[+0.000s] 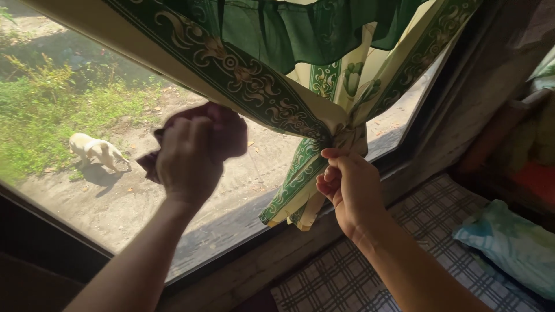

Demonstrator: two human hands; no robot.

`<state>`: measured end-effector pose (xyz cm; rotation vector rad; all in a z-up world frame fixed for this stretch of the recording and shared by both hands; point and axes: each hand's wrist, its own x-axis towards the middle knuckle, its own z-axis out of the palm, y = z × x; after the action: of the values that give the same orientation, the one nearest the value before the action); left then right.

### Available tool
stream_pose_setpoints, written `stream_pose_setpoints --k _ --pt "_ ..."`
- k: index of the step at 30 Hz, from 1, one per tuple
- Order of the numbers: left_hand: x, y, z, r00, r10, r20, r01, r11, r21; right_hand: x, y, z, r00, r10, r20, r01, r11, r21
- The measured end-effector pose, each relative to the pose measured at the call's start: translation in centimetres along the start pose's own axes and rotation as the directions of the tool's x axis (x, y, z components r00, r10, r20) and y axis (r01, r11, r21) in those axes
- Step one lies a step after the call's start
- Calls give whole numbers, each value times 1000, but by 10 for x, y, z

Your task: Wiping a glass window with a cloth.

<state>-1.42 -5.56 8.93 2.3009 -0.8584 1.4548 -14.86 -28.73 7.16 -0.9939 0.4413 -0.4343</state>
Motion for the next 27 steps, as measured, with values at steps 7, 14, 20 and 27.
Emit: stream_pose_setpoints --k 7,14,20,27 --pt "-61 -6 45 945 11 326 11 998 -66 -1 0 0 999 36 -5 -36 999 -2" --pt "3 -2 1 999 27 22 -26 999 -45 10 -4 -2 1000 -10 -23 11 1000 24" --pt "-79 -11 48 964 25 264 2 995 -101 7 1 15 1000 15 16 -15 1000 -7" --pt "-22 -7 13 988 12 155 12 988 -153 13 4 16 1000 25 14 -26 1000 17"
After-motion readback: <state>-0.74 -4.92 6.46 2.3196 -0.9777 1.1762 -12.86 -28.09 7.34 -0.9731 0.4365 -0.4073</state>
